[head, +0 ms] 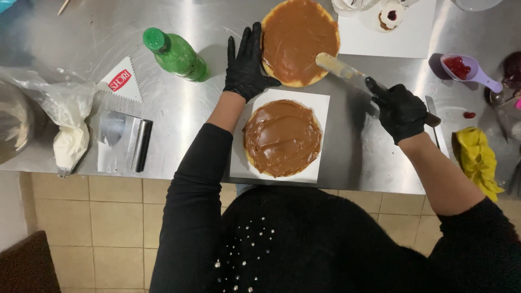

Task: Spread caramel-like frosting onto multiple circular cake layers using a flat spatula.

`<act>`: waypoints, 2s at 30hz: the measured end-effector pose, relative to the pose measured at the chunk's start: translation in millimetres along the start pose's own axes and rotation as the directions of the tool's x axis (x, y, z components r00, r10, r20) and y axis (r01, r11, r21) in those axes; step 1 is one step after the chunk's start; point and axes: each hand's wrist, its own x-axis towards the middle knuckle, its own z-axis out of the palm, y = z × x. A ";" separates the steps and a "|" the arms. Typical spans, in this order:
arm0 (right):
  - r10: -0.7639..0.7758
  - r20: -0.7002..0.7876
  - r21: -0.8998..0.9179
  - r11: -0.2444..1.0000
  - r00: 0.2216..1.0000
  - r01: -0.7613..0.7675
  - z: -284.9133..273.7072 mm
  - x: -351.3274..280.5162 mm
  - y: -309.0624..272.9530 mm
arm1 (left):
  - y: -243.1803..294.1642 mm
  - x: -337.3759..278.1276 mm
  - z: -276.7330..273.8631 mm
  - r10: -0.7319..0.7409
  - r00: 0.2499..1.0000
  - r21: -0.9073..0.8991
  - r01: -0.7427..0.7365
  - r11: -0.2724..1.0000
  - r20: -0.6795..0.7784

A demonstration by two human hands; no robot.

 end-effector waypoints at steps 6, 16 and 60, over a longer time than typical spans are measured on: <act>0.418 -0.002 0.880 0.432 0.908 -0.197 101.1 -50.7 38.2 | -10.9 1.2 0.0 0.048 0.998 -0.078 -0.045 0.996 0.032; 0.213 0.563 0.814 0.024 0.798 -0.581 -8.1 64.4 -67.2 | -79.2 78.9 54.3 -0.083 0.996 -0.801 0.063 0.596 0.017; -0.108 0.548 0.831 -0.050 0.830 -0.555 -177.4 16.1 -149.1 | 97.8 -21.3 -37.3 0.391 0.904 0.442 -0.284 0.851 -0.172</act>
